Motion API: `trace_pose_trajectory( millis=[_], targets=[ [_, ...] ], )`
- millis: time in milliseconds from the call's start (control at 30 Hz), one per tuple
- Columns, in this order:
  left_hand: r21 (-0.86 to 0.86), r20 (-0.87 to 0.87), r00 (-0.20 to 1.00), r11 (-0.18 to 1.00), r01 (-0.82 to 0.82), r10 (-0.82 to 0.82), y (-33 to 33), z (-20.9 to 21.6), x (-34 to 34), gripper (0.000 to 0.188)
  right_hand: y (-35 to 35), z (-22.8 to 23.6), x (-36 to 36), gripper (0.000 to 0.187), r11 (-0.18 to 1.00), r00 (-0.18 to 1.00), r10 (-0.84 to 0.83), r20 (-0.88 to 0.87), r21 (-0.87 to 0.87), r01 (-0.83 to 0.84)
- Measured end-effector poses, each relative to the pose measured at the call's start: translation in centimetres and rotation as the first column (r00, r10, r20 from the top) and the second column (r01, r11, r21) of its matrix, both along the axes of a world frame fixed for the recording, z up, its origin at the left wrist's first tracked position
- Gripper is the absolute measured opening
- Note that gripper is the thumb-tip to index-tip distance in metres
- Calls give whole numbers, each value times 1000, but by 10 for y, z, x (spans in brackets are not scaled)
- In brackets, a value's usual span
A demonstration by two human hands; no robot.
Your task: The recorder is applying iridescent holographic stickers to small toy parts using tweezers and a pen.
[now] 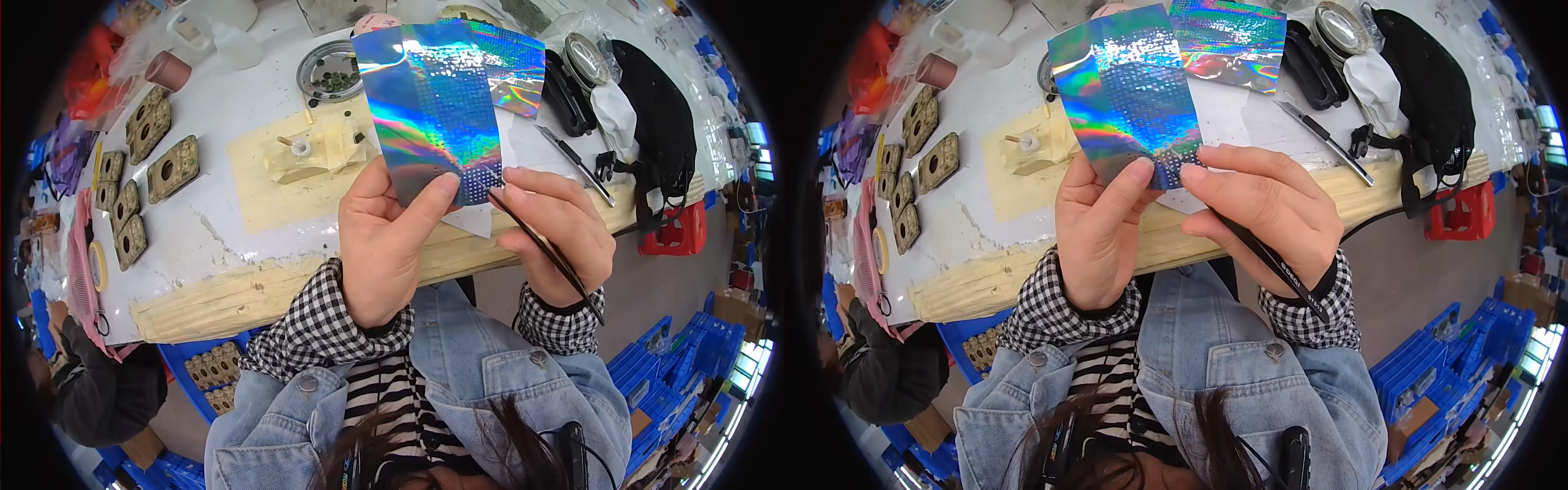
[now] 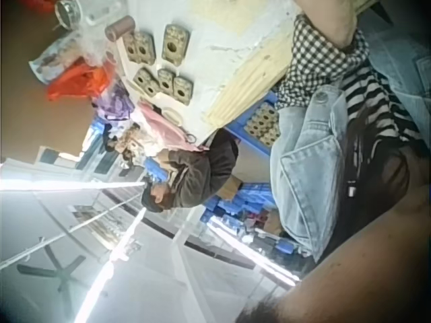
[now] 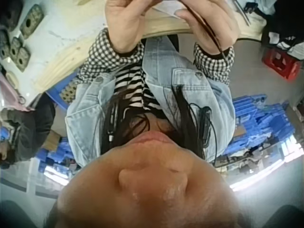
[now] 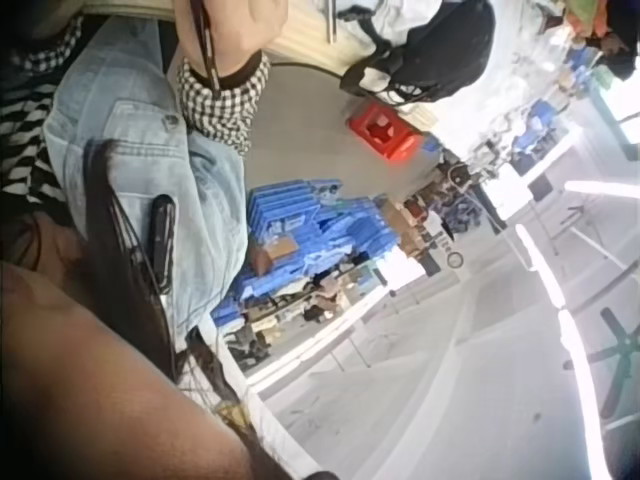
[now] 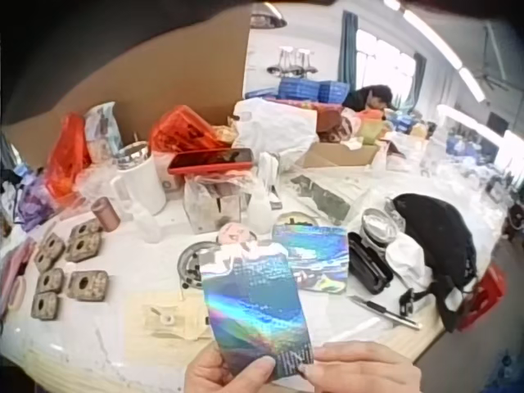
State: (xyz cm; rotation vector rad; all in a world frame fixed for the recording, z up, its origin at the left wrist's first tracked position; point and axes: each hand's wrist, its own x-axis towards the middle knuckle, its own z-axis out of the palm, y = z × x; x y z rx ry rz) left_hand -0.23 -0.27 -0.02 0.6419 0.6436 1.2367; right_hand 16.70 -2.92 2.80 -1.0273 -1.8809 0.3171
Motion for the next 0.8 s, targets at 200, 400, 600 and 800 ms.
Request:
trace_pose_trajectory(
  millis=[200,400,600,800],
  targets=[
    [-25,37,999,999,-35,35,0,0,2,37,4,-7,-4,39,993,993,-44,112,118,31],
    [-10,-2,999,999,-38,38,1,-2,1,42,6,-5,-6,37,994,986,-31,164,104,14],
    [16,-56,997,998,-56,57,1,0,1,44,8,-6,-6,37,992,984,-31,176,123,9],
    [19,-69,996,998,-58,59,1,2,0,44,8,-6,-6,35,987,985,-35,171,163,7]
  ],
)
